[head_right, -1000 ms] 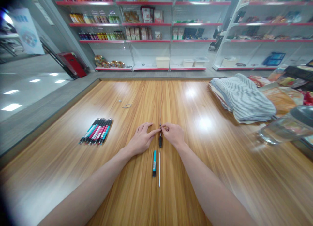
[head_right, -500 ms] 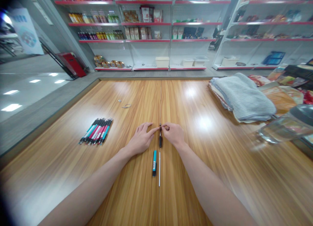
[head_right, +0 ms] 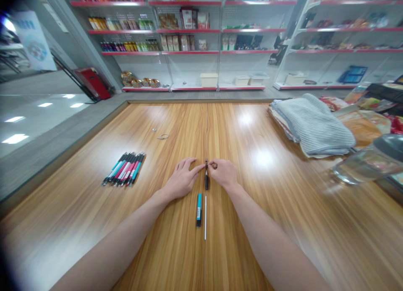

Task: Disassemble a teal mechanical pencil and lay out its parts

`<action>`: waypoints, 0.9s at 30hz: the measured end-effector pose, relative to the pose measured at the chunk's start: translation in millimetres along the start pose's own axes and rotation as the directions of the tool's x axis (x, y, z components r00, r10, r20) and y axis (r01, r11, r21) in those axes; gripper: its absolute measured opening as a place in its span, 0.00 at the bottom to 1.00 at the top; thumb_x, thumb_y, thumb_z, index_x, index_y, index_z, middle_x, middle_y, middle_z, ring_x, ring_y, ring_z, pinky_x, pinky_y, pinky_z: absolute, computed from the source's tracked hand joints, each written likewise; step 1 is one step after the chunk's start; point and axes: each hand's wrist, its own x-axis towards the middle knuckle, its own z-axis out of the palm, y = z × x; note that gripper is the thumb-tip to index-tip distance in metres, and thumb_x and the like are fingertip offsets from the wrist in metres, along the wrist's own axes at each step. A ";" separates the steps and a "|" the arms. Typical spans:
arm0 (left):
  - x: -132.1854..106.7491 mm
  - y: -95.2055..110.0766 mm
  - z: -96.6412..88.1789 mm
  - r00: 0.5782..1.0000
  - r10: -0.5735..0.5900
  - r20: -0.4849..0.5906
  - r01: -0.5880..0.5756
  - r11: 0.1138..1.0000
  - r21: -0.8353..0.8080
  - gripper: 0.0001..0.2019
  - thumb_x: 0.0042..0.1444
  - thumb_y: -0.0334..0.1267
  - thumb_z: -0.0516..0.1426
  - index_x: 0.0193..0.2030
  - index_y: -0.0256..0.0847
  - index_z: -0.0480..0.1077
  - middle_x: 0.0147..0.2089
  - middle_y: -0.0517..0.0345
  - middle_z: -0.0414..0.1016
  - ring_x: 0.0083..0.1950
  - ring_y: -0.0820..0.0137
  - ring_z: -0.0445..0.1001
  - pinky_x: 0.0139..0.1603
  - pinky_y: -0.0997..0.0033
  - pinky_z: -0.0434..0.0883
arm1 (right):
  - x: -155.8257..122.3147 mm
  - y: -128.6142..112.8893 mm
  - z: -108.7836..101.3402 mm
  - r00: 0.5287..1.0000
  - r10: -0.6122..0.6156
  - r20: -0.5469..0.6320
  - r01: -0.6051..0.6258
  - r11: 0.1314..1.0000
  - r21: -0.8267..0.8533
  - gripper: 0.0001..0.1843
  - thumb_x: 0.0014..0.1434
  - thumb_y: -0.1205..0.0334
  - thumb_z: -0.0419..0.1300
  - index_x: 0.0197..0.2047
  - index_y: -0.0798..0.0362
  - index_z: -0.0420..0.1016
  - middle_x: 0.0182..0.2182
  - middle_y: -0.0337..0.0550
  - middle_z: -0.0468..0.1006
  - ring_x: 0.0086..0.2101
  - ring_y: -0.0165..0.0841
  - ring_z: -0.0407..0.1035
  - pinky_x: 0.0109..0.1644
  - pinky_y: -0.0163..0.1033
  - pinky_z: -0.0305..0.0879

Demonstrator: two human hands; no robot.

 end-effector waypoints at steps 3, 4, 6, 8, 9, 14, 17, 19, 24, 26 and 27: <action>0.0 0.1 0.2 1.000 -0.001 0.001 0.001 1.000 0.006 0.20 0.64 0.35 0.47 0.62 0.50 0.61 0.62 0.49 0.56 0.64 0.57 0.52 0.64 0.47 0.54 | 0.0 -0.7 -0.2 1.000 0.003 -0.003 -0.003 1.000 -0.008 0.09 0.56 0.55 0.58 0.36 0.43 0.80 0.27 0.34 0.79 0.31 0.31 0.73 0.31 0.32 0.58; 0.1 0.1 0.4 1.000 -0.003 0.001 0.003 1.000 0.007 0.20 0.64 0.35 0.48 0.62 0.50 0.61 0.62 0.49 0.56 0.64 0.57 0.52 0.64 0.47 0.54 | 0.0 -0.7 -0.1 1.000 0.003 -0.003 -0.003 1.000 -0.008 0.09 0.56 0.55 0.58 0.36 0.42 0.80 0.27 0.34 0.79 0.31 0.31 0.73 0.31 0.32 0.58; 0.1 -0.2 1.0 1.000 -0.006 0.005 0.006 1.000 0.007 0.21 0.63 0.35 0.48 0.62 0.51 0.61 0.62 0.49 0.55 0.65 0.57 0.52 0.64 0.47 0.53 | 0.1 -0.5 0.1 1.000 0.001 -0.003 -0.001 1.000 -0.002 0.09 0.56 0.55 0.58 0.36 0.42 0.80 0.27 0.34 0.79 0.31 0.31 0.73 0.31 0.33 0.58; 0.2 -0.6 1.4 1.000 -0.007 0.009 0.007 1.000 0.008 0.21 0.63 0.35 0.48 0.62 0.51 0.61 0.62 0.49 0.55 0.65 0.57 0.52 0.64 0.47 0.53 | 0.2 -0.1 0.5 1.000 -0.001 -0.006 0.001 1.000 0.006 0.09 0.56 0.55 0.58 0.36 0.42 0.80 0.27 0.33 0.79 0.31 0.31 0.73 0.31 0.33 0.58; 0.3 -0.7 1.5 1.000 -0.007 0.011 0.007 1.000 0.010 0.21 0.63 0.35 0.47 0.63 0.51 0.60 0.62 0.49 0.55 0.65 0.57 0.52 0.64 0.48 0.53 | 0.2 0.0 0.7 1.000 -0.003 -0.008 0.003 1.000 0.010 0.08 0.56 0.55 0.58 0.36 0.42 0.79 0.26 0.33 0.79 0.31 0.31 0.73 0.31 0.33 0.58; 0.2 -0.6 0.6 1.000 -0.006 0.010 0.006 1.000 0.019 0.21 0.64 0.35 0.47 0.62 0.50 0.61 0.62 0.49 0.55 0.65 0.57 0.52 0.64 0.48 0.54 | 0.1 1.1 1.5 1.000 -0.004 -0.017 0.004 1.000 0.015 0.08 0.56 0.55 0.58 0.36 0.42 0.79 0.25 0.33 0.78 0.30 0.31 0.72 0.31 0.33 0.57; -0.2 -0.3 -0.4 1.000 -0.004 0.005 0.004 1.000 0.013 0.20 0.64 0.35 0.47 0.62 0.50 0.61 0.62 0.49 0.56 0.65 0.57 0.52 0.64 0.48 0.54 | 0.0 1.8 1.7 1.000 -0.006 -0.014 0.006 1.000 0.020 0.09 0.56 0.54 0.58 0.36 0.42 0.79 0.26 0.33 0.78 0.30 0.31 0.72 0.30 0.33 0.57; -0.4 -0.4 -0.6 1.000 -0.002 0.003 0.002 1.000 0.010 0.20 0.64 0.34 0.47 0.62 0.49 0.61 0.62 0.49 0.56 0.65 0.57 0.52 0.64 0.48 0.54 | 0.1 2.2 1.9 1.000 -0.006 -0.014 0.007 1.000 0.028 0.09 0.56 0.54 0.58 0.36 0.41 0.79 0.26 0.33 0.79 0.30 0.31 0.72 0.30 0.33 0.57; -0.4 -1.4 0.4 1.000 -0.006 0.001 0.006 1.000 0.008 0.20 0.63 0.35 0.48 0.62 0.48 0.61 0.62 0.49 0.56 0.65 0.57 0.53 0.64 0.48 0.54 | -0.1 3.0 2.5 1.000 -0.013 -0.019 0.014 1.000 0.025 0.09 0.56 0.55 0.58 0.36 0.42 0.80 0.27 0.34 0.79 0.30 0.30 0.72 0.29 0.32 0.56; -0.4 -1.9 0.6 1.000 -0.010 0.004 0.010 1.000 0.011 0.20 0.63 0.35 0.48 0.62 0.48 0.61 0.62 0.49 0.56 0.65 0.57 0.53 0.64 0.48 0.55 | -0.2 3.6 2.8 1.000 -0.021 -0.022 0.021 0.999 0.027 0.09 0.56 0.55 0.58 0.36 0.43 0.80 0.27 0.34 0.79 0.29 0.30 0.72 0.29 0.32 0.56; -0.4 -2.2 0.5 1.000 -0.012 0.008 0.012 1.000 0.016 0.20 0.63 0.36 0.48 0.62 0.48 0.61 0.62 0.49 0.57 0.65 0.58 0.53 0.64 0.49 0.55 | -0.2 4.0 3.0 0.999 -0.024 -0.024 0.025 0.999 0.033 0.09 0.56 0.56 0.58 0.36 0.43 0.80 0.27 0.34 0.79 0.29 0.30 0.72 0.29 0.32 0.55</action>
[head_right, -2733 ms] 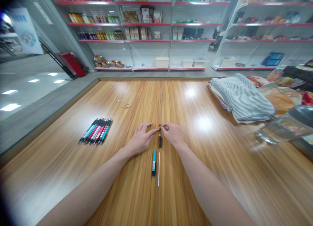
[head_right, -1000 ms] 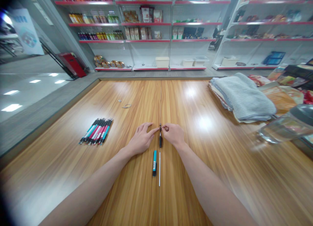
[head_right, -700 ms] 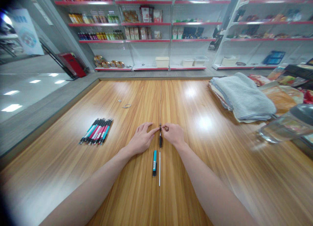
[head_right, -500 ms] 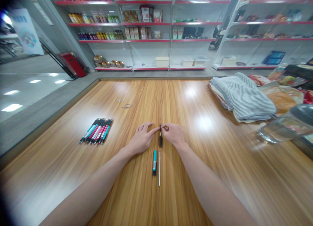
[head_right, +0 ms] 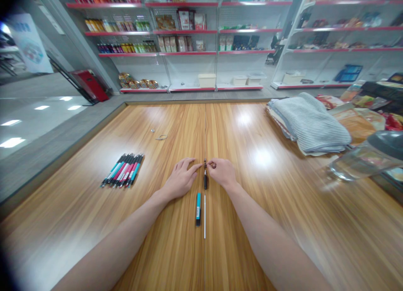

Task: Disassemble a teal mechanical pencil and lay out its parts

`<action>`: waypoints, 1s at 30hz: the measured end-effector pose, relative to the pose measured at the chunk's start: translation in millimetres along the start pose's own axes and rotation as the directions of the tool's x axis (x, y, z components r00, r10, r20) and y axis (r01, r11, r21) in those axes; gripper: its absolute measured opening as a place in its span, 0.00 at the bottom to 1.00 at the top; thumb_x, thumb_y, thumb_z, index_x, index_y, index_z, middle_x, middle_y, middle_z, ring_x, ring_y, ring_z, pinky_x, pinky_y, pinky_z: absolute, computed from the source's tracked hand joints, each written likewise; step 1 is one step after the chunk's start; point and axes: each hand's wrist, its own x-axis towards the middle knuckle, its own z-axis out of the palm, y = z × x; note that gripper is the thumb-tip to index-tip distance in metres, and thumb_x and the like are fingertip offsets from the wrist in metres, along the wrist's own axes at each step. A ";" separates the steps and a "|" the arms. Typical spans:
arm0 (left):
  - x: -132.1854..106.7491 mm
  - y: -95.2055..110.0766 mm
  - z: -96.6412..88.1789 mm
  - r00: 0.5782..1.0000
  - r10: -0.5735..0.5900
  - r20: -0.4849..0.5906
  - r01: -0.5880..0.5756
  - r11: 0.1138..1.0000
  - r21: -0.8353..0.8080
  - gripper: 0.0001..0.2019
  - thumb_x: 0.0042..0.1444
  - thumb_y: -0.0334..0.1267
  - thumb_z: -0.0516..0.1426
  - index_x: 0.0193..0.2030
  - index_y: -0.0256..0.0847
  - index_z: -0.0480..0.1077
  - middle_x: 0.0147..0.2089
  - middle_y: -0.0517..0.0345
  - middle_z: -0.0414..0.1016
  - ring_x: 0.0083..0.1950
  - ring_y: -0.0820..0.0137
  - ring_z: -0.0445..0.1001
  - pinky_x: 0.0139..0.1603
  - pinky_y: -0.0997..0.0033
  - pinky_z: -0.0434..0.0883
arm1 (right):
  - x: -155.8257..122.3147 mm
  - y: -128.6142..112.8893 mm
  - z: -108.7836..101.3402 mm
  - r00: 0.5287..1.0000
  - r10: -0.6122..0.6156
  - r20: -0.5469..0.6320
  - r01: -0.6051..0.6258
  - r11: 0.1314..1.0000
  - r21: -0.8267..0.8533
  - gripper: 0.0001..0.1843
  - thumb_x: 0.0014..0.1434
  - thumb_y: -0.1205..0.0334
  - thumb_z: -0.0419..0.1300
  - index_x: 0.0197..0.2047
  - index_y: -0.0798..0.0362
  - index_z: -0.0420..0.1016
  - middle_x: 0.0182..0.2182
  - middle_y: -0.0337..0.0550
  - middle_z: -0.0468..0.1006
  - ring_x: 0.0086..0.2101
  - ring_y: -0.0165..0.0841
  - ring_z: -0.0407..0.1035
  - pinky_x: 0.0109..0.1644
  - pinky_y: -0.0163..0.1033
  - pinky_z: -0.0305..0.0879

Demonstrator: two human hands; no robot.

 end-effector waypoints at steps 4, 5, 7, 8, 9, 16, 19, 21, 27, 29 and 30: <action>1.0 -1.2 -0.2 1.000 -0.007 0.019 0.006 1.000 0.027 0.20 0.63 0.37 0.48 0.61 0.49 0.61 0.63 0.50 0.57 0.65 0.58 0.53 0.64 0.50 0.56 | 0.7 2.2 0.7 1.000 -0.002 -0.025 0.003 0.998 0.062 0.09 0.56 0.56 0.58 0.34 0.46 0.80 0.27 0.35 0.79 0.29 0.30 0.71 0.29 0.32 0.56; 1.3 -1.5 0.0 1.000 -0.006 0.022 0.005 0.999 0.031 0.20 0.63 0.37 0.48 0.61 0.49 0.61 0.62 0.50 0.57 0.65 0.58 0.53 0.64 0.50 0.56 | 0.8 2.5 0.6 0.999 0.004 -0.033 -0.001 0.997 0.083 0.09 0.56 0.56 0.58 0.34 0.47 0.80 0.26 0.36 0.79 0.28 0.29 0.71 0.29 0.32 0.56; 1.6 -2.8 1.1 1.000 -0.001 0.020 0.000 0.999 0.039 0.19 0.63 0.37 0.47 0.61 0.49 0.62 0.62 0.50 0.58 0.65 0.58 0.54 0.64 0.50 0.57 | 0.1 2.6 0.0 0.999 0.026 -0.048 -0.020 0.992 0.124 0.09 0.56 0.56 0.58 0.34 0.48 0.80 0.26 0.36 0.79 0.29 0.29 0.71 0.30 0.32 0.57; 1.5 -3.9 2.2 1.000 0.003 0.017 -0.004 0.999 0.045 0.19 0.64 0.38 0.47 0.61 0.49 0.62 0.62 0.50 0.58 0.65 0.58 0.54 0.64 0.50 0.57 | -0.5 2.4 -0.3 0.998 0.040 -0.045 -0.034 0.990 0.140 0.09 0.56 0.57 0.58 0.34 0.48 0.80 0.26 0.36 0.78 0.29 0.29 0.71 0.30 0.32 0.58; 1.2 -5.8 3.8 1.000 0.008 0.012 -0.008 0.999 0.049 0.19 0.64 0.38 0.46 0.61 0.49 0.62 0.62 0.50 0.58 0.64 0.57 0.55 0.63 0.50 0.57 | -1.2 2.1 -0.5 0.997 0.060 -0.054 -0.051 0.987 0.152 0.09 0.56 0.57 0.58 0.34 0.48 0.80 0.26 0.36 0.78 0.29 0.29 0.71 0.31 0.31 0.58; 3.4 -35.5 29.8 0.998 0.059 -0.001 -0.059 0.995 0.079 0.21 0.62 0.43 0.46 0.62 0.50 0.61 0.63 0.51 0.59 0.63 0.54 0.57 0.61 0.49 0.60 | 1.0 6.9 8.9 0.996 0.077 -0.039 -0.070 0.985 0.158 0.09 0.57 0.55 0.58 0.37 0.44 0.79 0.30 0.32 0.79 0.32 0.28 0.71 0.33 0.31 0.60; 3.5 -41.6 34.2 0.997 0.075 0.004 -0.075 0.993 0.096 0.22 0.62 0.45 0.45 0.62 0.51 0.61 0.63 0.52 0.59 0.63 0.53 0.57 0.60 0.49 0.60 | 1.0 6.8 10.5 0.995 0.096 -0.042 -0.088 0.984 0.153 0.09 0.57 0.54 0.58 0.38 0.44 0.79 0.30 0.32 0.79 0.32 0.29 0.71 0.33 0.31 0.60; 2.9 -41.9 33.9 0.997 0.076 0.008 -0.076 0.991 0.107 0.22 0.62 0.45 0.45 0.61 0.51 0.61 0.62 0.52 0.60 0.63 0.53 0.58 0.60 0.49 0.61 | 0.4 5.4 9.6 0.994 0.096 -0.048 -0.088 0.984 0.153 0.09 0.57 0.54 0.58 0.38 0.44 0.79 0.30 0.32 0.78 0.32 0.29 0.71 0.33 0.31 0.59; 3.1 -40.6 32.1 0.998 0.069 0.013 -0.070 0.991 0.111 0.22 0.61 0.46 0.45 0.61 0.50 0.62 0.63 0.53 0.59 0.63 0.53 0.58 0.60 0.50 0.60 | 0.3 1.9 5.5 0.994 0.104 -0.044 -0.096 0.984 0.150 0.09 0.57 0.53 0.58 0.38 0.44 0.79 0.31 0.32 0.79 0.33 0.28 0.70 0.33 0.31 0.59; 3.3 -40.9 31.9 0.997 0.071 0.019 -0.073 0.991 0.110 0.22 0.61 0.46 0.45 0.61 0.50 0.62 0.63 0.52 0.59 0.63 0.53 0.58 0.60 0.49 0.60 | 0.4 1.4 5.2 0.993 0.109 -0.039 -0.103 0.984 0.145 0.09 0.57 0.53 0.58 0.37 0.44 0.79 0.30 0.32 0.79 0.33 0.28 0.70 0.33 0.31 0.59; 3.4 -41.1 32.0 0.997 0.072 0.021 -0.074 0.991 0.111 0.22 0.61 0.46 0.45 0.61 0.50 0.62 0.63 0.52 0.59 0.63 0.53 0.58 0.60 0.49 0.60 | 0.4 1.4 5.3 0.993 0.109 -0.038 -0.103 0.984 0.144 0.09 0.57 0.53 0.58 0.37 0.44 0.79 0.30 0.32 0.78 0.33 0.28 0.70 0.33 0.31 0.59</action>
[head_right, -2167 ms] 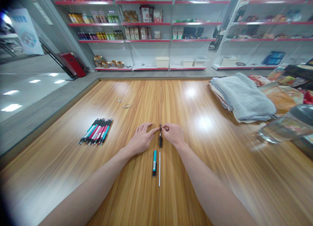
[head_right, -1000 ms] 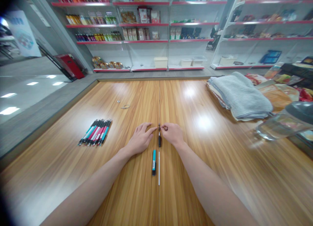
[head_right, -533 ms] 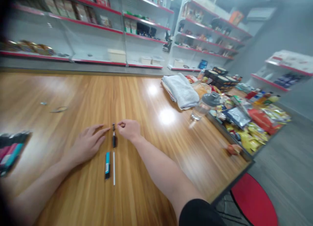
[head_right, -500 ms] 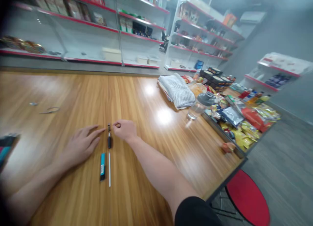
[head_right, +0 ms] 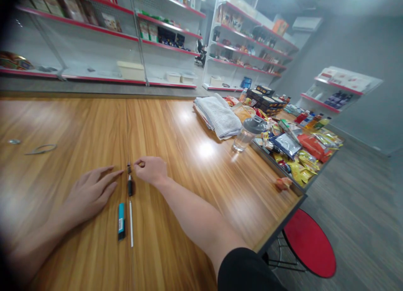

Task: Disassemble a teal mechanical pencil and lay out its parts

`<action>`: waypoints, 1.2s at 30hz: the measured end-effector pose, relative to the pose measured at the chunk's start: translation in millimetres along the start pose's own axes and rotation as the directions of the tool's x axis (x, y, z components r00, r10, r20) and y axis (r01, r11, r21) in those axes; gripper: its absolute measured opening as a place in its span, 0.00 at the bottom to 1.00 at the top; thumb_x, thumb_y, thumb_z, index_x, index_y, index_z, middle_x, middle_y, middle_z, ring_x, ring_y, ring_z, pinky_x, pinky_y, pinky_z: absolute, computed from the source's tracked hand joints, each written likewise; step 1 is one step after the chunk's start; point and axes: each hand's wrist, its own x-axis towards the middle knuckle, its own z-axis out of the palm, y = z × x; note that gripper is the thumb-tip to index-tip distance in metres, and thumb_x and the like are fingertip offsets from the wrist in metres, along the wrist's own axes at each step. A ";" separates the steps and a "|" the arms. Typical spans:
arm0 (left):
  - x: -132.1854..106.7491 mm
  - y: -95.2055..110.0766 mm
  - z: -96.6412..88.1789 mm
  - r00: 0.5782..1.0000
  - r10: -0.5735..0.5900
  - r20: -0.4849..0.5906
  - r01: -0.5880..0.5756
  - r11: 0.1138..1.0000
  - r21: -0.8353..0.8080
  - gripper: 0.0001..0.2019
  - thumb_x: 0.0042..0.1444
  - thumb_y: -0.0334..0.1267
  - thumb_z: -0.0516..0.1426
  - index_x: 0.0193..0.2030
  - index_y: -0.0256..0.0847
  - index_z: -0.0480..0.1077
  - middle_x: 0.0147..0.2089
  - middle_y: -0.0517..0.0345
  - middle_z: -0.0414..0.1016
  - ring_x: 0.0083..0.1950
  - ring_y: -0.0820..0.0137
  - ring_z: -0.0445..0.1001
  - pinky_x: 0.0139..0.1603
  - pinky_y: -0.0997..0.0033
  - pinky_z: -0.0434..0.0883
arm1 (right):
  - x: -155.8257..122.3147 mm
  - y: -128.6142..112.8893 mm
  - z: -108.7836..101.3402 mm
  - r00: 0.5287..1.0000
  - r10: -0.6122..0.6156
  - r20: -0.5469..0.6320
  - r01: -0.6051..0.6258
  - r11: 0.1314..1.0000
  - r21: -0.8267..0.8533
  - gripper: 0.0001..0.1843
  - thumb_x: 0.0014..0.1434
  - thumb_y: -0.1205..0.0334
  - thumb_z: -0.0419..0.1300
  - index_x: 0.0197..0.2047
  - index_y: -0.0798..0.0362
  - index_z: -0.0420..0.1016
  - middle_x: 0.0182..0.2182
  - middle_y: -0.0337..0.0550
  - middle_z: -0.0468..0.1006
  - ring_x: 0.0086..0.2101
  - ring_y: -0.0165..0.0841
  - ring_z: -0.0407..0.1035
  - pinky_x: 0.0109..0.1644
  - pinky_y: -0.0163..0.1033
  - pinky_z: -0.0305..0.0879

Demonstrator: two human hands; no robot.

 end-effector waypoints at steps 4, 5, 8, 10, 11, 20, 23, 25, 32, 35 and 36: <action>0.1 -0.1 0.5 1.000 0.001 0.004 -0.001 1.000 -0.004 0.22 0.61 0.46 0.45 0.62 0.50 0.61 0.63 0.52 0.59 0.63 0.53 0.57 0.61 0.49 0.60 | -0.2 1.4 1.5 1.000 -0.013 -0.012 0.014 1.000 0.012 0.10 0.57 0.53 0.58 0.37 0.44 0.78 0.30 0.32 0.78 0.32 0.28 0.70 0.32 0.31 0.58; 0.3 0.2 0.4 1.000 0.000 0.003 0.000 1.000 -0.010 0.22 0.61 0.46 0.45 0.62 0.50 0.61 0.63 0.52 0.59 0.63 0.53 0.57 0.61 0.49 0.60 | 0.0 2.0 1.9 1.000 -0.015 -0.015 0.015 1.000 0.014 0.10 0.57 0.53 0.58 0.37 0.44 0.78 0.30 0.32 0.78 0.31 0.28 0.70 0.32 0.31 0.58; 0.9 3.3 -2.1 1.000 -0.009 -0.008 0.009 0.999 -0.037 0.22 0.61 0.45 0.46 0.61 0.50 0.62 0.63 0.52 0.59 0.63 0.53 0.57 0.61 0.49 0.60 | 0.4 3.0 1.8 1.000 -0.014 -0.013 0.014 1.000 0.015 0.09 0.57 0.54 0.58 0.37 0.44 0.79 0.30 0.32 0.78 0.31 0.28 0.70 0.32 0.31 0.58; 1.0 8.1 -6.8 1.000 -0.019 -0.019 0.018 0.998 -0.057 0.21 0.62 0.44 0.46 0.61 0.50 0.62 0.63 0.51 0.59 0.63 0.54 0.57 0.62 0.49 0.60 | -0.1 2.2 0.2 1.000 -0.021 -0.012 0.021 1.000 0.018 0.10 0.57 0.54 0.58 0.37 0.44 0.79 0.30 0.33 0.78 0.31 0.28 0.70 0.33 0.31 0.59; 0.9 11.3 -10.2 0.999 -0.027 -0.024 0.025 0.998 -0.064 0.20 0.62 0.43 0.46 0.60 0.49 0.63 0.62 0.51 0.59 0.63 0.54 0.57 0.62 0.49 0.59 | -0.6 1.4 -1.0 1.000 -0.029 -0.009 0.029 0.999 0.023 0.10 0.57 0.55 0.58 0.37 0.45 0.79 0.29 0.33 0.78 0.30 0.28 0.70 0.32 0.31 0.59; 0.8 34.5 -42.5 0.996 -0.087 -0.019 0.083 0.984 -0.161 0.18 0.60 0.37 0.52 0.57 0.44 0.66 0.60 0.48 0.63 0.62 0.60 0.59 0.63 0.53 0.59 | 2.5 5.6 -5.2 0.996 -0.085 -0.032 0.088 0.991 0.103 0.11 0.55 0.56 0.57 0.33 0.51 0.79 0.23 0.37 0.76 0.25 0.30 0.69 0.30 0.33 0.59; 3.4 28.4 -55.3 0.971 -0.237 0.031 0.238 0.948 -0.212 0.16 0.57 0.37 0.55 0.53 0.43 0.69 0.55 0.49 0.69 0.58 0.63 0.65 0.60 0.61 0.62 | 3.5 9.8 -5.4 0.995 -0.092 -0.044 0.097 0.987 0.131 0.12 0.55 0.56 0.57 0.33 0.52 0.80 0.22 0.38 0.75 0.24 0.30 0.68 0.29 0.34 0.59; 5.0 13.8 -67.4 0.931 -0.363 0.036 0.363 0.912 -0.192 0.15 0.60 0.36 0.52 0.52 0.40 0.70 0.50 0.48 0.73 0.52 0.65 0.71 0.54 0.66 0.66 | 3.9 11.7 -5.8 0.994 -0.097 -0.046 0.102 0.986 0.134 0.13 0.55 0.55 0.57 0.33 0.52 0.79 0.20 0.38 0.74 0.24 0.31 0.67 0.29 0.34 0.59; -21.6 -78.3 -124.9 0.666 -0.744 0.053 0.744 0.667 0.016 0.13 0.55 0.42 0.54 0.38 0.39 0.75 0.38 0.47 0.78 0.42 0.61 0.75 0.41 0.68 0.68 | 5.9 13.4 -4.8 0.995 -0.085 -0.056 0.091 0.989 0.120 0.12 0.53 0.56 0.57 0.33 0.52 0.80 0.21 0.38 0.75 0.24 0.31 0.68 0.30 0.35 0.60; -41.8 -105.5 -137.7 0.552 -0.827 0.107 0.821 0.562 0.100 0.13 0.49 0.45 0.58 0.35 0.40 0.76 0.33 0.47 0.78 0.37 0.60 0.76 0.36 0.68 0.67 | 5.2 12.6 -5.3 0.995 -0.084 -0.057 0.091 0.987 0.131 0.13 0.53 0.55 0.57 0.33 0.52 0.80 0.21 0.38 0.75 0.24 0.31 0.69 0.30 0.35 0.60; -47.0 -111.5 -138.5 0.526 -0.839 0.137 0.833 0.541 0.118 0.12 0.48 0.46 0.58 0.34 0.40 0.77 0.31 0.48 0.78 0.35 0.60 0.76 0.33 0.68 0.67 | 4.9 12.4 -5.5 0.995 -0.084 -0.059 0.091 0.987 0.133 0.13 0.53 0.55 0.57 0.33 0.52 0.80 0.21 0.38 0.75 0.24 0.31 0.69 0.30 0.35 0.60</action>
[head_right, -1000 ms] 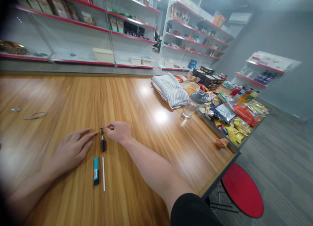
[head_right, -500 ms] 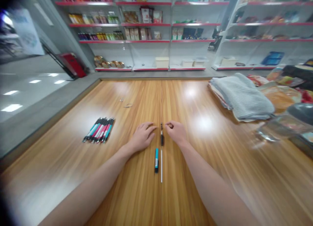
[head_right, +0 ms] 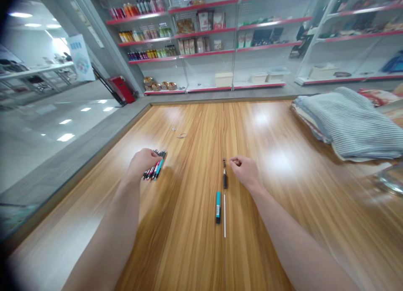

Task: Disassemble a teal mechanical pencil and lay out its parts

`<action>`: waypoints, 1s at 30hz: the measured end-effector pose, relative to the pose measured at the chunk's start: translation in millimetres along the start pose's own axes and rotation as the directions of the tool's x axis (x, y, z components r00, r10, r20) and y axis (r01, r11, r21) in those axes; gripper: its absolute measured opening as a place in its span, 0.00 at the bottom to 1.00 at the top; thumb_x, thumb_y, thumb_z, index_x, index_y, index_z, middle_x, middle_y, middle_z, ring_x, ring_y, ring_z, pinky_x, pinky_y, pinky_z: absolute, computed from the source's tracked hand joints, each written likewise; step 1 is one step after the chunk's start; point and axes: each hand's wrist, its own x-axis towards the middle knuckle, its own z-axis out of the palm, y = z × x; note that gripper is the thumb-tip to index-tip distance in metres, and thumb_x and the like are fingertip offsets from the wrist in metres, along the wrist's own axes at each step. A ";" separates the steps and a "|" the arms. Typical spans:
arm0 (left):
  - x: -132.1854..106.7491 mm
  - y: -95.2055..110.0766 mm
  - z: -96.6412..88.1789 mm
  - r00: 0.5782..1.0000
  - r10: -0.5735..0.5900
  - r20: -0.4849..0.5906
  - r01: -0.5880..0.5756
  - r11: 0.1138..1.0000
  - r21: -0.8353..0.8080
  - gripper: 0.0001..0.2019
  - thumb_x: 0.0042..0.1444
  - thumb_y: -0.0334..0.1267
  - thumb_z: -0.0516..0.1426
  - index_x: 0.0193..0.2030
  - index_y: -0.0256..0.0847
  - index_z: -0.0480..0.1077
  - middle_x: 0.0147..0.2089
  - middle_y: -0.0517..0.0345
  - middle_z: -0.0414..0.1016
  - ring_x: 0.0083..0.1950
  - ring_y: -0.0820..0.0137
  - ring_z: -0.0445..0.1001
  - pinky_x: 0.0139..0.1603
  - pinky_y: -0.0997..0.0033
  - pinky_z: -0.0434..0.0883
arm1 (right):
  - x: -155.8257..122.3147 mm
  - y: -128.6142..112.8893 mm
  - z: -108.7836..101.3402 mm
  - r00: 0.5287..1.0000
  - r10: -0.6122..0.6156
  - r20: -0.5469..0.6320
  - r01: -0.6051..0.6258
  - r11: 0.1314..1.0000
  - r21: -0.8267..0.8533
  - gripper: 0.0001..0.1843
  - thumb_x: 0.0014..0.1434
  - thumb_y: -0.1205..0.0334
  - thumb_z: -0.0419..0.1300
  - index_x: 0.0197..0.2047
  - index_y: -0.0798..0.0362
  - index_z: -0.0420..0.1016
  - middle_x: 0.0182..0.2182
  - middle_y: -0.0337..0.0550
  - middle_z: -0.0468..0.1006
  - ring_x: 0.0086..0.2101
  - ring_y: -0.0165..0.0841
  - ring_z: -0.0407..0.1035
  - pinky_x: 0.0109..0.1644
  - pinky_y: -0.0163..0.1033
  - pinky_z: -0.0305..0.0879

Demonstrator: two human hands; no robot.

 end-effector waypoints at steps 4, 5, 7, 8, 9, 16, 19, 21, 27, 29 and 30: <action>7.3 -13.3 8.9 0.995 -0.045 0.095 0.041 0.998 0.039 0.14 0.45 0.50 0.60 0.31 0.41 0.76 0.28 0.51 0.77 0.30 0.64 0.75 0.29 0.72 0.66 | -0.5 -0.6 -0.1 1.000 -0.003 -0.004 0.003 1.000 0.002 0.12 0.53 0.56 0.57 0.32 0.52 0.80 0.21 0.38 0.75 0.24 0.31 0.69 0.30 0.35 0.60; 8.9 -13.3 11.7 0.993 -0.046 0.106 0.041 0.998 0.048 0.15 0.44 0.51 0.61 0.32 0.41 0.76 0.28 0.51 0.77 0.30 0.65 0.75 0.29 0.72 0.66 | -0.4 -0.6 0.0 1.000 -0.006 -0.003 0.006 1.000 0.001 0.12 0.53 0.56 0.57 0.32 0.52 0.80 0.21 0.38 0.75 0.24 0.31 0.69 0.30 0.35 0.60; 11.0 -11.3 16.2 0.993 -0.038 0.114 0.031 0.997 0.068 0.16 0.43 0.51 0.61 0.32 0.41 0.76 0.28 0.51 0.77 0.30 0.64 0.75 0.29 0.72 0.66 | -0.3 -0.4 0.1 1.000 -0.012 0.002 0.012 1.000 0.000 0.11 0.53 0.56 0.57 0.32 0.52 0.79 0.20 0.38 0.74 0.24 0.31 0.68 0.30 0.35 0.60; 11.4 -9.5 17.7 0.993 -0.030 0.111 0.021 0.997 0.080 0.16 0.43 0.51 0.61 0.32 0.40 0.75 0.29 0.50 0.77 0.31 0.63 0.75 0.29 0.72 0.66 | -0.3 -0.3 0.2 1.000 -0.014 0.004 0.014 1.000 -0.001 0.11 0.54 0.56 0.57 0.32 0.52 0.79 0.20 0.37 0.74 0.24 0.31 0.68 0.30 0.35 0.60; 11.1 -7.4 18.8 0.994 -0.017 0.104 0.007 0.996 0.091 0.17 0.43 0.51 0.61 0.32 0.40 0.75 0.29 0.49 0.77 0.31 0.62 0.76 0.29 0.71 0.67 | -0.2 -0.3 0.2 1.000 -0.015 0.006 0.015 1.000 -0.002 0.12 0.54 0.56 0.57 0.32 0.52 0.79 0.20 0.37 0.73 0.23 0.30 0.67 0.30 0.35 0.60; -8.6 26.5 24.3 0.978 0.209 0.025 -0.211 0.968 0.135 0.12 0.50 0.44 0.57 0.28 0.37 0.72 0.28 0.44 0.75 0.33 0.57 0.75 0.32 0.67 0.66 | -1.5 -1.9 0.0 1.000 -0.009 -0.008 0.009 0.998 0.057 0.14 0.55 0.55 0.56 0.33 0.53 0.79 0.20 0.38 0.71 0.23 0.30 0.65 0.29 0.34 0.59; -26.3 56.4 30.8 0.910 0.414 -0.020 -0.410 0.906 0.105 0.11 0.57 0.43 0.52 0.33 0.38 0.71 0.34 0.46 0.75 0.37 0.59 0.74 0.35 0.66 0.66 | -5.2 -8.1 -2.8 0.998 -0.070 0.010 0.067 0.986 0.150 0.16 0.57 0.54 0.55 0.41 0.55 0.77 0.21 0.38 0.70 0.22 0.29 0.62 0.27 0.34 0.58; -40.8 78.6 37.5 0.827 0.561 -0.046 -0.557 0.827 0.075 0.09 0.60 0.40 0.50 0.38 0.39 0.69 0.39 0.49 0.74 0.41 0.62 0.73 0.40 0.67 0.65 | -8.2 -14.4 -5.0 0.988 -0.151 0.040 0.140 0.971 0.195 0.19 0.57 0.54 0.56 0.48 0.54 0.74 0.25 0.39 0.71 0.22 0.28 0.60 0.27 0.33 0.58; -80.3 121.2 64.9 0.567 0.815 -0.117 -0.816 0.575 0.054 0.07 0.64 0.36 0.49 0.41 0.39 0.66 0.41 0.49 0.71 0.47 0.62 0.68 0.46 0.63 0.62 | -14.1 -28.2 -5.4 0.936 -0.339 0.091 0.325 0.935 0.141 0.16 0.57 0.55 0.60 0.48 0.51 0.74 0.33 0.43 0.76 0.30 0.31 0.68 0.37 0.37 0.65; -85.6 123.8 72.6 0.483 0.858 -0.174 -0.863 0.500 0.068 0.08 0.65 0.35 0.47 0.42 0.38 0.66 0.40 0.49 0.70 0.45 0.62 0.68 0.45 0.63 0.62 | -14.8 -28.2 -4.2 0.922 -0.373 0.106 0.359 0.925 0.125 0.11 0.59 0.56 0.57 0.42 0.50 0.76 0.35 0.45 0.78 0.36 0.34 0.71 0.43 0.38 0.65; -86.5 123.6 75.5 0.457 0.867 -0.199 -0.876 0.477 0.065 0.09 0.65 0.34 0.46 0.43 0.38 0.66 0.40 0.49 0.70 0.45 0.62 0.68 0.44 0.63 0.61 | -14.9 -27.6 -3.8 0.917 -0.384 0.112 0.372 0.921 0.114 0.10 0.60 0.57 0.56 0.40 0.50 0.77 0.36 0.45 0.78 0.38 0.35 0.71 0.45 0.39 0.65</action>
